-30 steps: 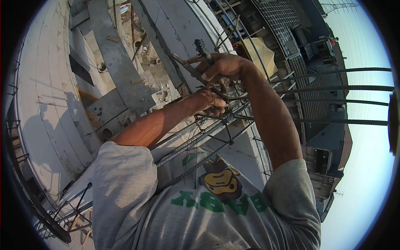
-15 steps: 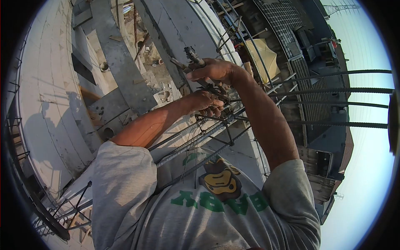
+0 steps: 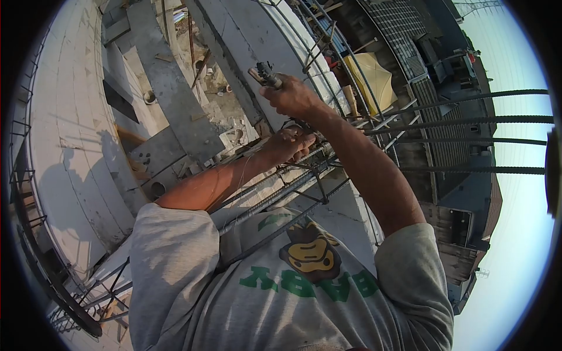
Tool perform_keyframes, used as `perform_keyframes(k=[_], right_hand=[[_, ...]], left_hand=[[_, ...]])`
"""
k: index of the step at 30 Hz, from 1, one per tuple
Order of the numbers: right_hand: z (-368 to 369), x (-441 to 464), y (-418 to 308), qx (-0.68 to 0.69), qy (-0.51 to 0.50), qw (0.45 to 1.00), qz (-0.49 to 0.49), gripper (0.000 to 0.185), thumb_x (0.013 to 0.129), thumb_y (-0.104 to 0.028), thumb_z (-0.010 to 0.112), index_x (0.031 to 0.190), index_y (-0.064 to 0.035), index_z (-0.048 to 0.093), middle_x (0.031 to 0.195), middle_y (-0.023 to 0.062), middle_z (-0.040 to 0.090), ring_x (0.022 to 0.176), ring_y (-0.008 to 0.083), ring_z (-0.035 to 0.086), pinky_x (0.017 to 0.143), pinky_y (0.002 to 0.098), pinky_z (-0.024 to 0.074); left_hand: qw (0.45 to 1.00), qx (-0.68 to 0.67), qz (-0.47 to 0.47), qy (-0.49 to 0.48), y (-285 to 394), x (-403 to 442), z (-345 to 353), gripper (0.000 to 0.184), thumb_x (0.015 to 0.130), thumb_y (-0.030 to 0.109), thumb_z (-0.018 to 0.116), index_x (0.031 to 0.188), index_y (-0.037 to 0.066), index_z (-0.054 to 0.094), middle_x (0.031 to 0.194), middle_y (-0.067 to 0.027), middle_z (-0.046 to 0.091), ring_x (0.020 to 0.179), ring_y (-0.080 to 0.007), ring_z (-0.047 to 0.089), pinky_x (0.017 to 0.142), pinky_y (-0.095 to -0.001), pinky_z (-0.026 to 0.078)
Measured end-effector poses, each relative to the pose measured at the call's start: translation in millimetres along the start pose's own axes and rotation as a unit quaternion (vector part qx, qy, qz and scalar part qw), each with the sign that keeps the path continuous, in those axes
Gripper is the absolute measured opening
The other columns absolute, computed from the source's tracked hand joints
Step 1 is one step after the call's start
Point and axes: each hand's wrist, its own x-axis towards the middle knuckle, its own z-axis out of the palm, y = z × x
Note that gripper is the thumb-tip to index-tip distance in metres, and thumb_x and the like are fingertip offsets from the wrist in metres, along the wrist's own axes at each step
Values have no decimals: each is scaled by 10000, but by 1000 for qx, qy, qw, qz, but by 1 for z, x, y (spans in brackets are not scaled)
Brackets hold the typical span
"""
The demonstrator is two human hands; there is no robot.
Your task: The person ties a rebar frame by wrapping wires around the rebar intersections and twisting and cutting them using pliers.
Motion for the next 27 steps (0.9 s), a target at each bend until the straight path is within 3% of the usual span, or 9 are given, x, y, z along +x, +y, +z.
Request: perform_keyframes(k=[4,7,11,13,15,17,19,22,27], right_hand=[[-1,-9,-14,-107,39,993,33,586,876,-450,549,1123,79,498,945,255,618,936,399,634,812,438,503],[0,-20,-34,-162,-41,985,40,804,868,-597,520,1187,135,422,983,261,607,943,391,638,819,433,511],[1,-25,-45,-242,-60,967,49,1003,797,-760,437,1238,138,372,1057,258,585,994,362,629,834,432,521],[3,-23,-41,-256,-37,965,51,1053,764,-808,402,1244,129,367,1071,260,578,1034,350,616,841,424,524],[0,-20,-39,-242,-40,967,66,1068,762,-827,356,1243,126,367,1107,278,559,1065,363,597,857,447,508],[0,-16,-33,-242,-25,968,62,1080,756,-844,319,1241,120,370,1122,290,555,1085,377,583,875,473,488],[6,-10,-21,-255,5,966,32,1090,747,-859,291,1237,111,376,1118,296,565,1091,395,575,895,502,464],[3,-8,-19,-268,12,963,-1,1110,739,-869,288,1255,110,370,1072,310,588,1083,422,573,914,546,421],[-18,2,-15,-179,-50,983,2,1132,681,-890,390,1207,112,429,955,313,617,1017,409,611,868,503,462]], left_hand=[[996,-92,-6,19,-4,0,-8,278,915,344,596,1015,86,571,853,-16,619,712,-84,576,590,-251,471],[999,18,24,12,1,-5,-10,265,911,338,599,1011,95,570,871,-9,619,728,-75,576,613,-246,478],[989,105,83,57,-6,3,-6,483,879,384,635,1231,71,530,1043,-72,634,1029,-199,590,910,-336,446],[977,182,51,103,3,4,-5,461,900,311,614,1281,77,499,1097,-93,615,1108,-232,564,978,-352,407],[833,471,227,180,-13,28,-21,434,918,249,580,1305,86,472,1138,-106,594,1102,-238,567,971,-363,411],[810,474,283,196,-17,37,-25,408,929,200,552,1310,91,457,1161,-105,578,1081,-236,573,954,-368,420],[934,217,224,176,-7,38,-11,371,928,166,541,1283,90,462,1155,-88,570,1045,-226,577,926,-367,433],[955,-167,143,197,19,29,17,303,908,121,556,1201,79,493,1107,-59,569,989,-208,577,884,-361,448],[969,-188,144,66,19,27,-1,292,846,113,644,1101,71,506,1058,-45,562,1020,-172,560,911,-338,446]])
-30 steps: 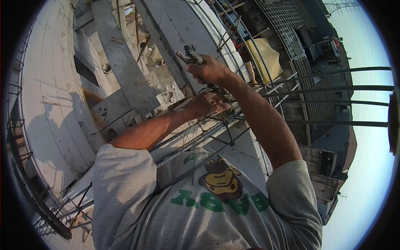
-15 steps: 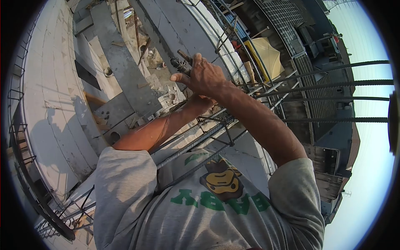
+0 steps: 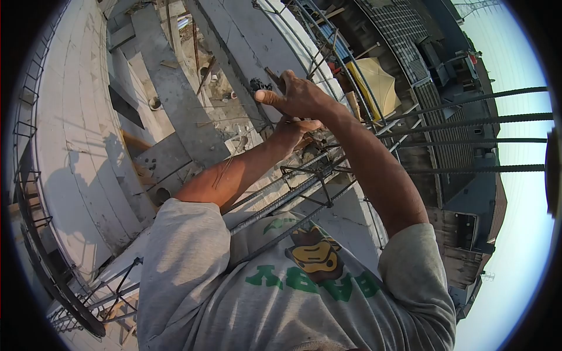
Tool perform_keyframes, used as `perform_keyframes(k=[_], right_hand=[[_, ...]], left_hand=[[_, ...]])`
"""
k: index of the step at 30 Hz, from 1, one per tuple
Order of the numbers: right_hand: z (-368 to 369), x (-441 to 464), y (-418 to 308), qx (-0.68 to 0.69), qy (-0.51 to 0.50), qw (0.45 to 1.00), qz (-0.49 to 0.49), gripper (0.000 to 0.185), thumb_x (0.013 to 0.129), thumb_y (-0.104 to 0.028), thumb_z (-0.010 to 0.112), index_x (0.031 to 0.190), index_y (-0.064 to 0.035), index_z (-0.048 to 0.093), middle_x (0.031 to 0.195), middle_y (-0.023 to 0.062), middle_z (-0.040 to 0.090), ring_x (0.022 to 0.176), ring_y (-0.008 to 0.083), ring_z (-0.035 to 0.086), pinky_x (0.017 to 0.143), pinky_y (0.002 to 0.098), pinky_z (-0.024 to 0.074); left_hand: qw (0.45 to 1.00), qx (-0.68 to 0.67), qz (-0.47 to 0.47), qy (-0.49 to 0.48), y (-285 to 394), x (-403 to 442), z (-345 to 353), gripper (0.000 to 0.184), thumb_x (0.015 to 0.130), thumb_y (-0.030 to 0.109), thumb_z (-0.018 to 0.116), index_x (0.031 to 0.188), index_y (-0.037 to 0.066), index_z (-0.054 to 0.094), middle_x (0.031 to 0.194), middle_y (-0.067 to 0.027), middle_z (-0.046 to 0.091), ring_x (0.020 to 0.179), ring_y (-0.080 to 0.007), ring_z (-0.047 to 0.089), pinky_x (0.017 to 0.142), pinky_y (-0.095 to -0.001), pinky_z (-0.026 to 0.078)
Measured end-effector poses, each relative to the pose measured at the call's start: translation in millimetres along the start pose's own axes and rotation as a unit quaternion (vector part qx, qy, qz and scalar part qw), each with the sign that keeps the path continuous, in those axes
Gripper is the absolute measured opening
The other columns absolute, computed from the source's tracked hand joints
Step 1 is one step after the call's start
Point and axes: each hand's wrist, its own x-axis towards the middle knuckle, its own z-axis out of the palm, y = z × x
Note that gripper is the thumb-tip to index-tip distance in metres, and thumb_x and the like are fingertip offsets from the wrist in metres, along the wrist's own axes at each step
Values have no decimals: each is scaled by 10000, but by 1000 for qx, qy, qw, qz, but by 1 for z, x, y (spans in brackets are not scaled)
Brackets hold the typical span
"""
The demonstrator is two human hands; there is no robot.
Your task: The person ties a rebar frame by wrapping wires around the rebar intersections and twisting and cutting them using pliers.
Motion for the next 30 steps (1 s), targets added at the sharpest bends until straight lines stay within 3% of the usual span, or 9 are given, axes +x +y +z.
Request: perform_keyframes(k=[6,9,11,12,13,14,18,24,30], right_hand=[[-16,0,5,146,-74,986,20,985,635,-830,585,1063,57,577,862,214,633,917,285,649,720,418,524],[-11,11,10,229,-151,961,-23,872,654,-790,618,1051,-15,590,925,156,614,921,247,614,715,393,509],[-17,17,5,199,-174,964,-33,977,569,-724,738,1210,-19,518,1043,153,607,1018,283,594,805,408,505],[-14,18,0,173,-155,971,-54,1019,553,-704,760,1253,-19,481,1065,161,604,1031,297,592,828,414,501],[-10,17,-5,149,-137,977,-74,1065,537,-685,783,1297,-19,443,1086,168,600,1043,311,590,850,420,497],[-10,15,-10,96,-161,982,-24,1216,501,-588,839,1404,6,282,1170,208,572,1066,336,594,878,434,487],[18,-2,-32,-179,-20,981,-78,1174,558,-510,824,1432,-9,222,1211,228,513,1094,369,573,899,420,482],[26,30,-28,-185,-4,982,25,858,739,-259,683,1421,-9,228,1160,238,529,1040,357,603,859,388,506],[36,24,-33,-261,57,964,3,737,767,-172,628,1391,-3,273,1095,239,545,962,331,630,789,364,532]], left_hand=[[995,-46,-1,-86,-1,-5,-12,376,802,126,704,1082,139,453,1128,-52,549,1152,-169,517,1029,-360,380],[994,-46,-28,-91,2,-11,-14,439,806,165,719,1113,159,405,1184,-37,521,1213,-174,478,1050,-379,354],[995,-43,-39,-84,4,-13,-12,441,806,177,724,1109,153,405,1194,-33,517,1203,-185,485,1050,-386,353],[996,-42,-21,-78,4,-13,-13,417,816,200,725,1132,138,460,1173,-29,557,1115,-153,522,936,-304,415],[996,-40,-45,-69,4,-13,-14,410,822,212,720,1142,136,475,1168,-29,562,1128,-156,520,931,-306,418],[995,-39,-70,-61,5,-14,-16,405,827,223,716,1152,135,490,1163,-29,566,1141,-158,519,925,-308,421],[993,-30,-80,-82,4,-5,-31,344,872,297,668,1136,121,537,1112,-29,579,1073,-159,565,871,-335,482],[994,-75,-41,-69,-11,4,-31,315,887,358,639,1070,122,538,972,-3,600,896,-139,619,790,-331,518],[975,-217,-20,-42,-32,5,-32,430,849,417,673,1118,116,523,1001,-12,596,941,-150,610,860,-362,502]])
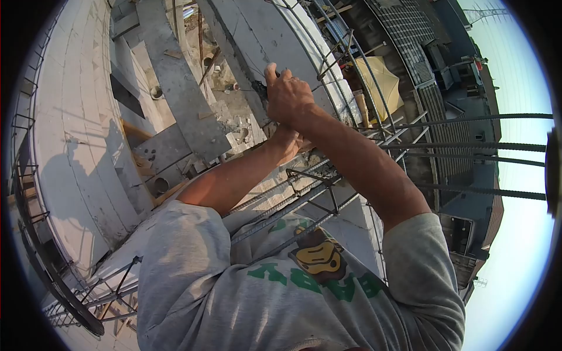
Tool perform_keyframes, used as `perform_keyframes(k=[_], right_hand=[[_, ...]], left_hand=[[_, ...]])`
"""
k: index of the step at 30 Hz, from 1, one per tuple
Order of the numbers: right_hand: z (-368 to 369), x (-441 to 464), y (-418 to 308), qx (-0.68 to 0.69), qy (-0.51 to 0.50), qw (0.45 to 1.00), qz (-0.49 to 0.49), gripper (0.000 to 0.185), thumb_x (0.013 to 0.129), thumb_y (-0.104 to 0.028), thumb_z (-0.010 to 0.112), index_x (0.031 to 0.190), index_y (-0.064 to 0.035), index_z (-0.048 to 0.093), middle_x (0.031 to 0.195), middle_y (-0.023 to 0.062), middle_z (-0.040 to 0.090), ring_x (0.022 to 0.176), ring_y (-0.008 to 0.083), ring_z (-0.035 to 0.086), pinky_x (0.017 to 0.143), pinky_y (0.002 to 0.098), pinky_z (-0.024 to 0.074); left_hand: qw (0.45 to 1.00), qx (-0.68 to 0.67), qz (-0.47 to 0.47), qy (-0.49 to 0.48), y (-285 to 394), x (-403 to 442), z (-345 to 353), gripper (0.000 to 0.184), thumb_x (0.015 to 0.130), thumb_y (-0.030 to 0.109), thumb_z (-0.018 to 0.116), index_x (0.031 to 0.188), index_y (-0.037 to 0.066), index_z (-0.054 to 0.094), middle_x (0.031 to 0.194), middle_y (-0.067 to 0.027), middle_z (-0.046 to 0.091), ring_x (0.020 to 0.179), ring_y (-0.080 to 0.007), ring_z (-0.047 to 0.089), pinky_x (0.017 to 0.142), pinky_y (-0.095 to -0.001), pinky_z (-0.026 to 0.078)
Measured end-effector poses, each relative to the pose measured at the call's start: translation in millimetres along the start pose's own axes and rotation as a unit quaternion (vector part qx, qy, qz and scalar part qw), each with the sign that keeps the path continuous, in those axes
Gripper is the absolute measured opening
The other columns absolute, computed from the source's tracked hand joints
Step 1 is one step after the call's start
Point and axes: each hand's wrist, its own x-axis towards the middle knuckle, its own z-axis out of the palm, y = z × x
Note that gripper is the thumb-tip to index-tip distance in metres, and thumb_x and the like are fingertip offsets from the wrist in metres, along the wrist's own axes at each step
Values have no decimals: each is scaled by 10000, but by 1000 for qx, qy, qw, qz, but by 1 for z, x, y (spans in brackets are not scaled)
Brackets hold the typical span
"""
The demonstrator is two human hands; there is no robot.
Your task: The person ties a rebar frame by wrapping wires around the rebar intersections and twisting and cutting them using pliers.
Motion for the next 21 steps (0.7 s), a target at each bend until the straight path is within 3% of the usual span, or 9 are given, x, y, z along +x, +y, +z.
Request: perform_keyframes(k=[3,4,7,8,11,12,15,19,21], right_hand=[[-7,-14,-13,-32,-2,998,-50,734,761,-170,643,1377,11,286,1075,225,551,937,322,634,761,357,539],[-14,-16,-12,-30,-16,998,-60,814,775,-265,683,1408,11,250,1093,222,574,978,340,625,802,374,527],[-44,-5,17,110,-85,988,-67,1008,744,-465,712,1447,-3,157,1020,243,617,959,341,632,814,413,509],[-39,3,29,181,-64,981,-29,1056,716,-570,707,1441,8,203,959,213,654,930,324,643,826,419,496],[-32,15,60,319,-89,944,-17,1051,695,-626,695,1431,1,285,1078,205,641,1017,299,626,884,392,480],[-37,15,62,421,-184,888,0,953,667,-600,737,1341,1,434,982,180,666,952,273,641,861,385,489],[-18,18,63,611,-291,736,-21,765,681,-532,762,1190,1,559,948,160,668,900,243,644,827,377,504],[-11,23,66,686,-285,665,73,435,788,-391,708,963,0,635,870,118,653,784,209,624,728,357,511],[-9,30,66,671,-283,683,57,429,792,-373,716,972,-1,600,817,106,617,717,206,602,703,357,520]], left_hand=[[998,-52,29,-10,-13,4,-15,455,842,408,683,1149,114,521,1054,-26,593,1007,-169,596,905,-392,479],[997,-70,40,-12,-16,3,-15,458,843,401,684,1160,113,521,1075,-31,592,1032,-175,590,920,-401,470],[997,52,-62,21,15,-3,13,438,859,366,676,1169,95,526,1112,-36,589,1058,-187,591,917,-401,471],[998,30,-44,-25,23,-6,26,337,883,307,657,1120,84,571,1069,-42,612,1034,-190,601,892,-374,477],[992,94,-79,-40,29,2,24,241,895,266,641,1051,84,613,985,-46,634,987,-195,613,865,-370,481],[989,118,-81,-49,35,-1,30,251,879,351,657,946,110,659,973,-36,667,956,-130,599,811,-327,444],[983,137,-25,-123,34,13,19,227,859,254,685,978,72,619,958,-54,638,988,-195,606,905,-359,452],[976,110,-64,-178,38,22,14,215,844,213,698,980,67,615,976,-63,633,1008,-203,598,936,-361,430],[976,92,-68,-187,39,25,12,229,841,213,701,993,64,617,989,-72,635,1024,-209,596,947,-364,424]])
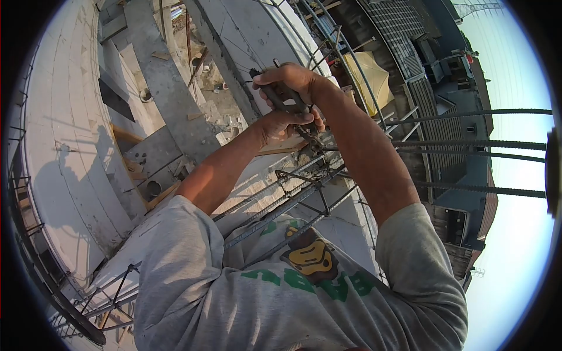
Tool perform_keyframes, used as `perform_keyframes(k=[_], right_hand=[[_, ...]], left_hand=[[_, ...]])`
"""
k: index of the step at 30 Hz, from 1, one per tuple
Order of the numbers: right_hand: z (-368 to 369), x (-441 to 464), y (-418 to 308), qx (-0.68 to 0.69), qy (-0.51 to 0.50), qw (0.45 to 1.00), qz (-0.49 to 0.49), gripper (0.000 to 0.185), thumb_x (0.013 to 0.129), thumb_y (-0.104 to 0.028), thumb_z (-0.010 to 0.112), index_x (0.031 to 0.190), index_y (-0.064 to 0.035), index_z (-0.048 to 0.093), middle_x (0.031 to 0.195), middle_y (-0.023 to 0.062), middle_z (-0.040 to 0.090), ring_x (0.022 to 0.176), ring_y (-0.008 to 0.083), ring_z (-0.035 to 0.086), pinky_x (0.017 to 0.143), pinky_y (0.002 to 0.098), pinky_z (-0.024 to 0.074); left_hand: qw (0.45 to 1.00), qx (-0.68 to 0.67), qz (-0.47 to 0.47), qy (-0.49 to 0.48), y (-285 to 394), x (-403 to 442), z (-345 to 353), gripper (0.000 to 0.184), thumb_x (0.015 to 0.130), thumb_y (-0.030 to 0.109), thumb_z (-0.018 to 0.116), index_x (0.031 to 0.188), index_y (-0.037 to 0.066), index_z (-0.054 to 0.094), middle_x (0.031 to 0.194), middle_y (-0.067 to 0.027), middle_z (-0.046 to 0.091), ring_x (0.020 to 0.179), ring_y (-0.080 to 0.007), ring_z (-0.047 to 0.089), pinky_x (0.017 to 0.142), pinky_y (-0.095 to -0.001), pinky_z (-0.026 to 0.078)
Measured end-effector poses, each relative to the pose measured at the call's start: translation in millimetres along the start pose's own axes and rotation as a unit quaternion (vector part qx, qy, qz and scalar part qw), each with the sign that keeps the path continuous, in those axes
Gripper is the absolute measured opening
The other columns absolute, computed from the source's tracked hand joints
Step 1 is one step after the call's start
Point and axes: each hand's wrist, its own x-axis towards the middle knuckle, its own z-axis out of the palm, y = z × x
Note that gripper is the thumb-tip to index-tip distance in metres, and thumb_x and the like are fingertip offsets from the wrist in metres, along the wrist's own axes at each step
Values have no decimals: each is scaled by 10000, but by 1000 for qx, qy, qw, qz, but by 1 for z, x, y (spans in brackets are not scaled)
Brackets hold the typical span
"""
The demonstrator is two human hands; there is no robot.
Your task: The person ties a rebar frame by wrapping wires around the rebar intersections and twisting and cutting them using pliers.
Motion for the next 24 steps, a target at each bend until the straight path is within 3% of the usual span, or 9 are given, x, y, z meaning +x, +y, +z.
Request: perform_keyframes(k=[4,7,10,13,17,20,21,22,24], right_hand=[[8,5,2,-47,21,999,-8,425,789,-349,716,993,-2,581,798,104,601,694,204,600,696,360,524],[-3,6,1,-31,10,999,-13,390,770,-353,709,931,-5,638,864,114,646,763,199,615,658,343,486],[0,-4,0,106,-11,994,1,358,765,-332,703,898,-6,636,849,110,640,758,199,613,659,347,489],[1,5,1,34,-5,999,2,289,764,-249,690,902,-21,576,757,85,607,632,183,596,601,332,509],[9,-1,-2,-72,81,991,-77,244,775,-214,634,886,-8,566,690,78,593,554,173,573,552,330,488],[8,2,5,-283,320,895,-129,303,820,-193,526,973,66,566,939,265,643,882,365,653,760,437,508],[26,-18,-7,-302,344,883,-99,394,866,-246,496,1081,84,479,990,334,611,951,424,623,831,453,488],[37,-21,-5,-339,361,862,-105,410,874,-281,514,1075,73,468,939,306,622,914,415,633,814,448,498],[60,-20,-1,-407,395,816,-114,452,889,-351,552,1063,52,444,836,250,644,839,396,654,779,438,517]], left_hand=[[999,-31,15,15,-1,-8,2,240,837,197,702,1012,54,621,1018,-83,643,1039,-219,598,953,-373,427],[999,-40,-17,-17,-4,2,-8,228,832,177,705,1009,58,625,1028,-79,649,1039,-211,602,951,-375,431],[999,-33,-13,-32,-2,5,-12,211,831,158,702,1006,65,628,1009,-66,650,1044,-201,597,964,-375,419],[998,-41,-12,-47,4,0,-3,209,817,176,722,977,73,636,978,-54,651,1046,-189,587,968,-356,415],[996,13,8,83,5,-17,16,313,814,201,727,1061,73,582,1008,-28,617,1042,-158,568,937,-326,427],[972,90,9,216,-8,-22,33,433,791,262,750,1118,78,533,1021,-17,586,1001,-110,553,892,-289,428],[963,123,11,240,-16,-17,35,492,772,306,769,1129,75,523,1007,-20,576,972,-89,547,871,-274,425],[952,154,15,264,-19,-12,40,551,752,349,789,1139,72,512,993,-23,567,943,-67,540,849,-259,421],[942,188,-25,279,-19,-4,44,515,838,288,711,1201,73,415,1066,-31,522,974,-85,524,802,-266,452]])
